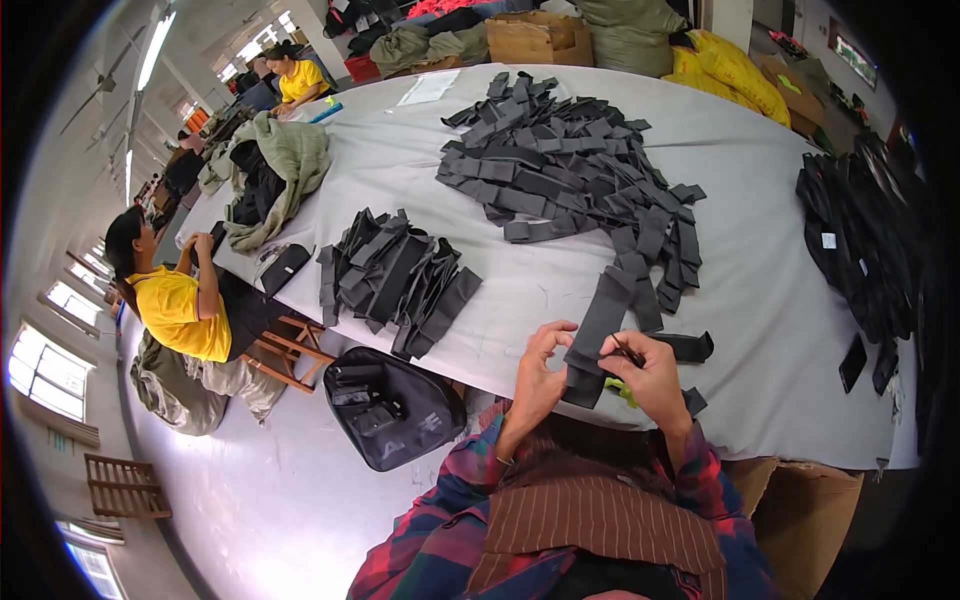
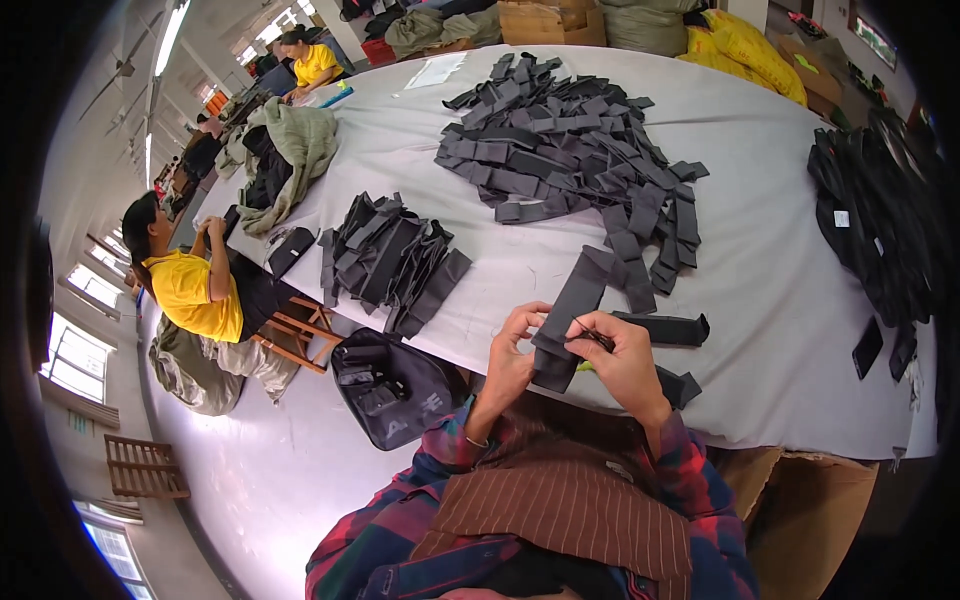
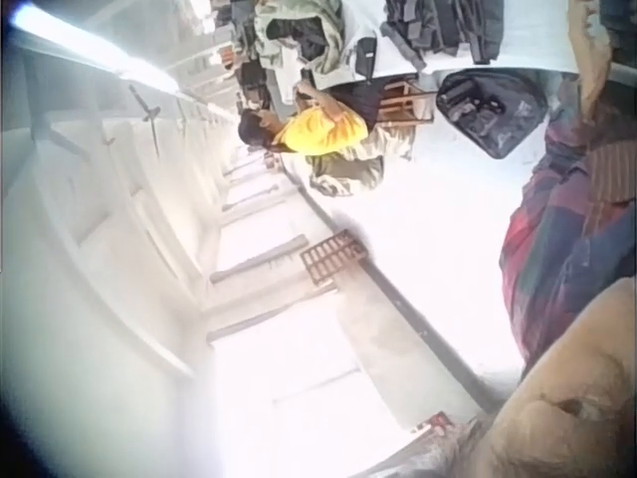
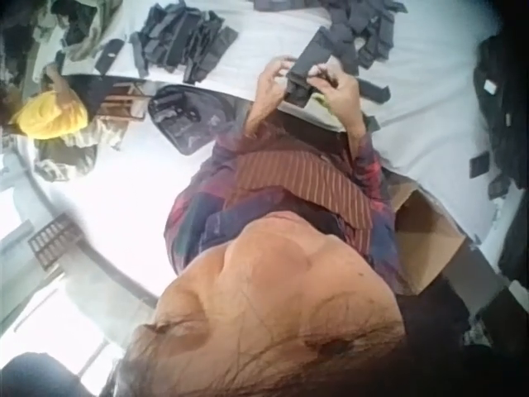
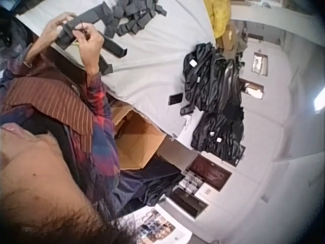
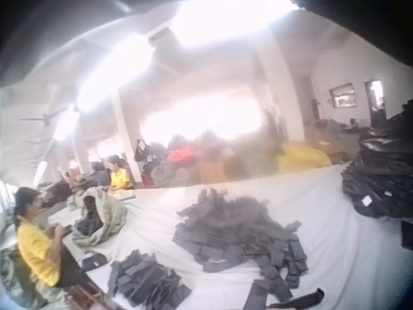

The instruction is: Trimming and preparing black fabric straps using scissors at a manufacturing table.

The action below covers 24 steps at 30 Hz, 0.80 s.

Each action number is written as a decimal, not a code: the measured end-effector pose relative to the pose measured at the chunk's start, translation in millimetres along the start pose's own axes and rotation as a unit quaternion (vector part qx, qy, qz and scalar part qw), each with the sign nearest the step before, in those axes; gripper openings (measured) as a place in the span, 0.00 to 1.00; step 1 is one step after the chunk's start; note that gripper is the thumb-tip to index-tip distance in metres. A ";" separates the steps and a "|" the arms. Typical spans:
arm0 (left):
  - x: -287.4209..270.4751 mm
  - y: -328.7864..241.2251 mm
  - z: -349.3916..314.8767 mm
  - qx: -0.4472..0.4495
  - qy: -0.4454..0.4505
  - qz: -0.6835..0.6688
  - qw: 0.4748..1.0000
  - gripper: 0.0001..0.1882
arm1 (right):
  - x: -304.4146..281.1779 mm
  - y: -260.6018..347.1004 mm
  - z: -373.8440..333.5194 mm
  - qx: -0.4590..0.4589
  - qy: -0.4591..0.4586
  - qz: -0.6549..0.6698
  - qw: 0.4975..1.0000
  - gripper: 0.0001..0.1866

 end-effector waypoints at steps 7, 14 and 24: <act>27.2 26.3 -19.9 -0.145 0.047 -0.313 0.938 0.10 | 4.7 19.8 -3.2 -0.109 -0.009 -0.115 0.987 0.05; 20.1 49.0 -24.7 -0.197 -0.029 -0.304 0.932 0.09 | 16.8 32.1 -24.1 -0.182 0.007 -0.255 0.950 0.10; 47.7 -10.0 -8.8 -0.148 0.039 -0.400 0.904 0.12 | -2.0 32.4 -35.2 -0.175 -0.040 -0.255 0.950 0.09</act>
Point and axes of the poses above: each hand's wrist, its own z-axis towards the middle knuckle, its own x-axis out of the palm, y = z × x, the point moved 9 cm from there along z, towards the middle knuckle, and after that the axes turned 1 degree about x, right-handed, at the moved point
